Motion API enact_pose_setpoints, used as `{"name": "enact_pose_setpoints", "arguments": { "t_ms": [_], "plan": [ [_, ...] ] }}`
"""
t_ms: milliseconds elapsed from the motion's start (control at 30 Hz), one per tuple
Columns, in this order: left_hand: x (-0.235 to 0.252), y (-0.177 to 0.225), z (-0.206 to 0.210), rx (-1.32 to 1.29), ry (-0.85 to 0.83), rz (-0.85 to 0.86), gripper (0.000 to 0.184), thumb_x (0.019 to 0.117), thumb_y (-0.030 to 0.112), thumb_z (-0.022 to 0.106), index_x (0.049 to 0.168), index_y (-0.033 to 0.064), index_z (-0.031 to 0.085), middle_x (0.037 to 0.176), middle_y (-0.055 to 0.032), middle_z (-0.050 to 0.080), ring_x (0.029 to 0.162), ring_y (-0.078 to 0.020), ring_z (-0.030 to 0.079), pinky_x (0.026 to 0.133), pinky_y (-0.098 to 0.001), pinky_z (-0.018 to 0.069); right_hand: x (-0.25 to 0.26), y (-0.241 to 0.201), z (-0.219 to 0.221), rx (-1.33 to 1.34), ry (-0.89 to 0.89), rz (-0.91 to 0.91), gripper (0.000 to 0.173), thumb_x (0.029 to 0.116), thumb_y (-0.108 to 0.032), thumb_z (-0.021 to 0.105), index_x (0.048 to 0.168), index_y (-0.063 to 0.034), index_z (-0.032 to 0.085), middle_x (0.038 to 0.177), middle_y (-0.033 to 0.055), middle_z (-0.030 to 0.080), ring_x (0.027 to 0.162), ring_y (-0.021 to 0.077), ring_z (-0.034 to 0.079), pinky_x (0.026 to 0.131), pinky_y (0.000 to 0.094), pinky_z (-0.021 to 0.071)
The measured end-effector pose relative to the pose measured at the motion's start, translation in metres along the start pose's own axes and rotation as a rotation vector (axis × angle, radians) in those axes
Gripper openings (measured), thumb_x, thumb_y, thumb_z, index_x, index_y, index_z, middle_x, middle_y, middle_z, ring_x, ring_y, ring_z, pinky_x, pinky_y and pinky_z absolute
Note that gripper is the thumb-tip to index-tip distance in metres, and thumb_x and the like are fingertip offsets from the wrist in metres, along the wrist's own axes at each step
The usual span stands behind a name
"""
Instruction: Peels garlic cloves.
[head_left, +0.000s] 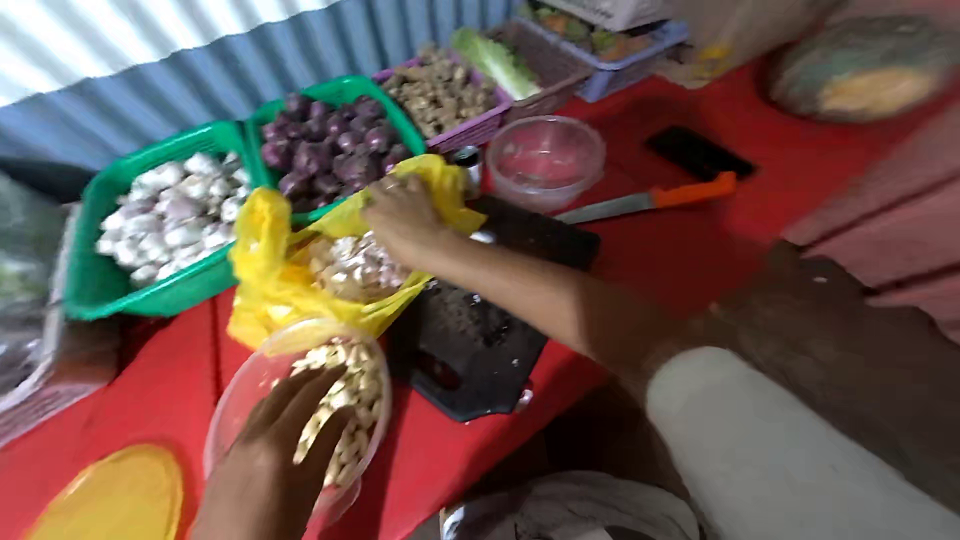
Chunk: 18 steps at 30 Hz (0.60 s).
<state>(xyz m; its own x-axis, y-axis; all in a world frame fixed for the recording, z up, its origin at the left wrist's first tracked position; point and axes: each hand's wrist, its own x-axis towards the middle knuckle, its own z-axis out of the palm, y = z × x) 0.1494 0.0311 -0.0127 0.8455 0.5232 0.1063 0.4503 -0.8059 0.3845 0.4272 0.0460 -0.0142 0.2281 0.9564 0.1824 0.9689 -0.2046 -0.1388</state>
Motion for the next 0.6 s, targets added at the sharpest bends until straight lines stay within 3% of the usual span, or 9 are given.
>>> {"name": "enact_pose_setpoints", "arguments": {
  "t_ms": [67, 133, 200, 267, 367, 400, 467, 533, 600],
  "plan": [
    [-0.001, 0.007, -0.003, -0.042, -0.067, 0.006, 0.039, 0.0973, 0.02, 0.067, 0.132, 0.0016, 0.066, 0.131, -0.0255, 0.063, 0.115, -0.0413, 0.064, 0.091, -0.0549, 0.0549, 0.002, -0.002, 0.004, 0.009, -0.022, -0.008, 0.03, 0.0859, -0.008, 0.077, 0.115, -0.0044, 0.073, 0.145, 0.0191, 0.054, 0.138, 0.043, 0.045, 0.112, 0.0731, 0.0282],
    [-0.003, 0.007, -0.003, -0.058, -0.095, -0.002, 0.042, 0.0975, 0.021, 0.067, 0.133, 0.0, 0.065, 0.132, -0.0276, 0.062, 0.115, -0.0419, 0.064, 0.092, -0.0539, 0.0546, 0.003, -0.004, 0.008, 0.065, -0.015, -0.012, 0.043, 0.0851, -0.006, 0.078, 0.127, -0.0112, 0.07, 0.15, 0.0163, 0.051, 0.144, 0.0436, 0.038, 0.114, 0.0767, 0.0206],
    [-0.004, 0.004, -0.003, -0.062, -0.098, -0.011, 0.043, 0.098, 0.023, 0.067, 0.133, -0.0008, 0.064, 0.131, -0.0289, 0.061, 0.115, -0.0426, 0.063, 0.092, -0.0535, 0.0545, 0.004, -0.005, 0.009, 0.116, 0.019, -0.006, 0.049, 0.0905, -0.005, 0.072, 0.137, -0.0168, 0.063, 0.148, 0.0162, 0.053, 0.145, 0.0433, 0.038, 0.116, 0.076, 0.0173],
    [-0.005, 0.003, -0.003, -0.069, -0.095, -0.014, 0.043, 0.0991, 0.025, 0.066, 0.134, -0.0011, 0.063, 0.132, -0.0292, 0.061, 0.116, -0.0433, 0.062, 0.093, -0.0537, 0.0538, 0.003, -0.006, 0.008, 0.154, 0.051, -0.001, 0.047, 0.0933, -0.004, 0.068, 0.138, -0.0161, 0.062, 0.144, 0.0166, 0.056, 0.144, 0.0425, 0.04, 0.117, 0.0748, 0.0157],
    [-0.007, 0.008, -0.003, -0.087, -0.055, -0.006, 0.043, 0.0994, 0.025, 0.065, 0.134, -0.0006, 0.064, 0.132, -0.0269, 0.062, 0.118, -0.0429, 0.062, 0.096, -0.0557, 0.0521, 0.003, -0.003, 0.014, 0.116, 0.115, -0.012, 0.022, 0.0981, -0.019, 0.067, 0.116, -0.0076, 0.075, 0.133, 0.0154, 0.064, 0.137, 0.0383, 0.049, 0.118, 0.0706, 0.022],
    [-0.007, 0.008, -0.003, -0.083, -0.023, 0.0, 0.042, 0.0991, 0.026, 0.065, 0.133, 0.0012, 0.065, 0.132, -0.0246, 0.063, 0.12, -0.0421, 0.062, 0.098, -0.0573, 0.0513, 0.002, -0.001, 0.014, 0.108, 0.127, -0.018, 0.024, 0.0973, -0.022, 0.068, 0.115, -0.0074, 0.075, 0.136, 0.0167, 0.062, 0.137, 0.0396, 0.049, 0.118, 0.0709, 0.0236],
    [-0.008, 0.003, -0.001, -0.05, 0.082, 0.006, 0.041, 0.0974, 0.03, 0.067, 0.132, 0.0077, 0.068, 0.132, -0.0173, 0.066, 0.121, -0.0389, 0.063, 0.099, -0.0586, 0.0515, 0.002, 0.007, 0.012, 0.138, 0.144, -0.007, 0.042, 0.0901, -0.013, 0.075, 0.131, -0.0154, 0.068, 0.15, 0.0196, 0.052, 0.142, 0.0454, 0.042, 0.115, 0.0743, 0.0252],
    [-0.007, -0.008, 0.0, 0.025, 0.199, 0.013, 0.041, 0.0944, 0.035, 0.067, 0.129, 0.0136, 0.07, 0.128, -0.0115, 0.068, 0.116, -0.0365, 0.065, 0.093, -0.0574, 0.0548, 0.002, 0.017, 0.003, 0.201, 0.158, 0.017, 0.048, 0.0935, -0.012, 0.07, 0.14, -0.0192, 0.063, 0.15, 0.0215, 0.051, 0.14, 0.0463, 0.044, 0.114, 0.0724, 0.0286],
    [-0.005, -0.016, -0.009, 0.074, 0.219, -0.01, 0.04, 0.0946, 0.035, 0.068, 0.129, 0.0146, 0.07, 0.128, -0.0112, 0.068, 0.117, -0.037, 0.064, 0.091, -0.0584, 0.0548, -0.001, 0.029, -0.001, 0.274, 0.21, 0.019, 0.031, 0.0988, -0.017, 0.064, 0.128, -0.0097, 0.07, 0.136, 0.0215, 0.062, 0.133, 0.043, 0.052, 0.113, 0.0641, 0.0359]
  ]
}}
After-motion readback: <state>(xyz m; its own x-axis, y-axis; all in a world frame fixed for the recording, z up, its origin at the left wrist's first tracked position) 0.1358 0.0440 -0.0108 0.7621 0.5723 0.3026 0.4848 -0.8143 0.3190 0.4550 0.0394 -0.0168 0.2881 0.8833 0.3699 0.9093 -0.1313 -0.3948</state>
